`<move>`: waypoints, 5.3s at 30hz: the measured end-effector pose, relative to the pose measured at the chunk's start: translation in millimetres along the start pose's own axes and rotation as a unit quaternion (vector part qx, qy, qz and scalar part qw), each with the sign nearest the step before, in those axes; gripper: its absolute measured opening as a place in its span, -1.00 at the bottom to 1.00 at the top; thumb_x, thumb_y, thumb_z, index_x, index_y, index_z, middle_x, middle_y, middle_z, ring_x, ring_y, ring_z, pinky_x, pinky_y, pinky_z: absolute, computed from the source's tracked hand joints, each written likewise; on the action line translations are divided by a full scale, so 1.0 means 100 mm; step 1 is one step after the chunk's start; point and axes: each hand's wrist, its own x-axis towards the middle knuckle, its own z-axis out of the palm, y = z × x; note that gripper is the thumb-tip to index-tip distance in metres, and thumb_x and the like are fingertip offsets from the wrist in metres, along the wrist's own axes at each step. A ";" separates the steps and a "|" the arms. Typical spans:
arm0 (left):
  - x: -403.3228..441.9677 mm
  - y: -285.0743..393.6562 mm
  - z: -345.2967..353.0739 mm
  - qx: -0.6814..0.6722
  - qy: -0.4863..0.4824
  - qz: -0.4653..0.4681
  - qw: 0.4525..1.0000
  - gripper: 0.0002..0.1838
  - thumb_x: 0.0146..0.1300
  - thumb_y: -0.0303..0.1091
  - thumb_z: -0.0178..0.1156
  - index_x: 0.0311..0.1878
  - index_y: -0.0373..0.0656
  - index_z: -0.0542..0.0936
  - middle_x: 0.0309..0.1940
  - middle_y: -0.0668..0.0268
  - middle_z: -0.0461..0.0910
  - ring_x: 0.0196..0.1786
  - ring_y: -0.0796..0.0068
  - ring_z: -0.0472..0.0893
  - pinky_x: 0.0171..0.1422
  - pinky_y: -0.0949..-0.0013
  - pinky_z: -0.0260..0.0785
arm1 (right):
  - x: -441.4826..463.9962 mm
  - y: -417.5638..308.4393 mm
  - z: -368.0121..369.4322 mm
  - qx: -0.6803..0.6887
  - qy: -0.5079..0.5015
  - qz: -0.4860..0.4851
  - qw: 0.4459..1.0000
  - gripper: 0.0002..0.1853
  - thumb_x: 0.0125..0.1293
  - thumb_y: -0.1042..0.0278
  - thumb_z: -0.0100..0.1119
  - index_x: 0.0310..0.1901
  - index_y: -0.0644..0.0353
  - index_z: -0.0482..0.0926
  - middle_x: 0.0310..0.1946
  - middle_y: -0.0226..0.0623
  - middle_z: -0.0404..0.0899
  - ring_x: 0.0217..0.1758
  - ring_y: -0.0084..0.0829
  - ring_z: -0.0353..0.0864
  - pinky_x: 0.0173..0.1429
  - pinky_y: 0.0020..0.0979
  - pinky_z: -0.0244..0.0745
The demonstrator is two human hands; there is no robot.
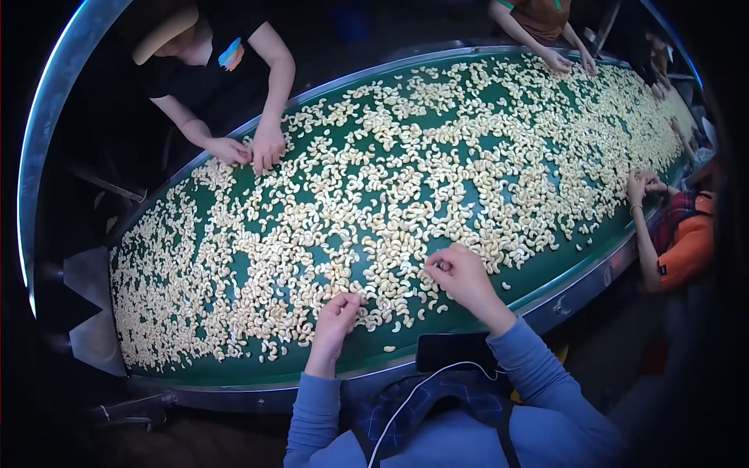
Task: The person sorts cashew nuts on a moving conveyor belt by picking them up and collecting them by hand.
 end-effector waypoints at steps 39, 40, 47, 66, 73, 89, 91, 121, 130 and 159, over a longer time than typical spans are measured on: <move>0.27 0.04 1.05 -0.034 0.120 0.075 0.989 -0.77 0.46 -0.22 0.10 -0.18 -0.19 0.57 -0.63 0.52 0.43 -0.65 0.74 0.27 -0.58 0.61 0.03 | 0.29 0.46 0.07 -0.122 -0.099 -0.153 0.976 -0.80 0.14 0.22 0.32 -0.31 0.16 0.68 -0.50 -0.22 0.62 -0.32 -0.17 0.67 -0.22 -0.21 0.55; 0.29 -0.07 1.06 0.052 0.138 0.067 0.987 -0.79 0.47 -0.23 0.09 -0.17 -0.18 0.56 -0.62 0.51 0.45 -0.64 0.73 0.30 -0.58 0.59 0.06 | 0.32 0.44 -0.03 -0.070 -0.144 -0.139 0.977 -0.77 0.13 0.21 0.33 -0.28 0.18 0.68 -0.50 -0.20 0.63 -0.34 -0.17 0.67 -0.22 -0.23 0.56; 0.28 -0.21 1.57 0.486 0.263 0.185 0.813 -0.81 0.33 -0.29 0.20 -0.12 -0.18 0.54 -0.50 0.07 0.63 -0.44 0.03 0.64 -0.36 0.11 0.44 | 0.53 0.72 -0.71 0.432 -0.295 0.122 0.843 -0.76 0.19 0.18 0.41 -0.29 0.19 0.66 -0.64 -0.57 0.42 -0.34 -0.67 0.65 -0.30 -0.56 0.54; 0.49 -0.15 1.69 0.480 0.356 0.121 0.792 -0.74 0.28 -0.21 0.29 -0.21 -0.20 0.51 -0.58 0.09 0.59 -0.44 0.00 0.62 -0.33 0.07 0.42 | 0.55 1.17 -1.19 0.173 -0.245 0.012 0.954 -0.72 0.23 0.13 0.31 -0.27 0.21 0.73 -0.47 -0.35 0.69 -0.43 -0.55 0.64 -0.24 -0.47 0.52; 0.26 -0.12 1.89 -0.146 0.186 0.120 0.964 -0.78 0.52 -0.17 0.05 -0.22 -0.09 0.50 -0.61 0.51 0.37 -0.61 0.80 0.23 -0.56 0.67 -0.01 | 0.23 1.64 -2.13 0.201 -0.216 0.108 0.949 -0.78 0.32 0.22 0.29 -0.24 0.24 0.68 -0.44 -0.47 0.61 -0.38 -0.64 0.54 -0.23 -0.50 0.47; 0.55 -0.14 2.82 0.556 0.352 0.049 0.751 -0.77 0.42 -0.22 0.08 -0.15 -0.21 0.42 -0.42 -0.02 0.64 -0.27 -0.13 0.64 -0.22 -0.09 0.41 | -0.07 2.20 -2.80 0.201 -0.092 0.073 0.972 -0.80 0.33 0.28 0.24 -0.24 0.27 0.65 -0.41 -0.34 0.62 -0.32 -0.57 0.56 -0.21 -0.48 0.44; 0.51 -0.16 2.94 0.581 0.354 0.024 0.733 -0.79 0.43 -0.23 0.06 -0.14 -0.20 0.39 -0.44 -0.03 0.63 -0.29 -0.13 0.63 -0.24 -0.08 0.40 | -0.08 2.24 -2.80 0.218 -0.120 0.051 0.967 -0.78 0.33 0.24 0.25 -0.27 0.25 0.65 -0.53 -0.39 0.57 -0.44 -0.57 0.50 -0.31 -0.43 0.40; 0.60 -0.31 3.76 -0.475 0.055 0.160 0.864 -0.53 0.57 0.03 -0.19 -0.12 -0.17 0.54 -0.25 0.14 0.52 -0.53 0.56 0.37 -0.65 0.64 0.05 | 0.87 2.52 -2.50 -0.083 -0.162 -0.200 0.963 -0.76 0.22 0.21 0.28 -0.19 0.20 0.65 -0.52 -0.21 0.61 -0.42 -0.28 0.67 -0.31 -0.25 0.53; 0.80 -0.29 4.46 -0.287 0.152 0.077 0.942 -0.72 0.55 -0.18 -0.05 -0.19 -0.19 0.47 -0.42 0.35 0.44 -0.50 0.62 0.40 -0.62 0.65 0.04 | 0.90 2.71 -2.99 0.281 -0.475 0.040 0.833 -0.78 0.37 0.20 0.14 -0.21 0.19 0.58 -0.41 -0.45 0.65 -0.45 -0.63 0.60 -0.42 -0.55 0.48; 2.13 0.47 4.74 0.275 0.422 0.348 0.791 -0.91 0.25 -0.51 0.24 -0.23 -0.32 0.64 -0.35 0.14 0.61 -0.36 0.30 0.62 -0.22 0.34 0.47 | 0.08 3.80 -5.08 0.780 -0.258 0.385 0.421 -0.61 0.58 0.20 -0.18 -0.48 0.11 0.28 -0.59 -0.49 0.19 -0.59 -0.67 0.16 -0.69 -0.70 0.09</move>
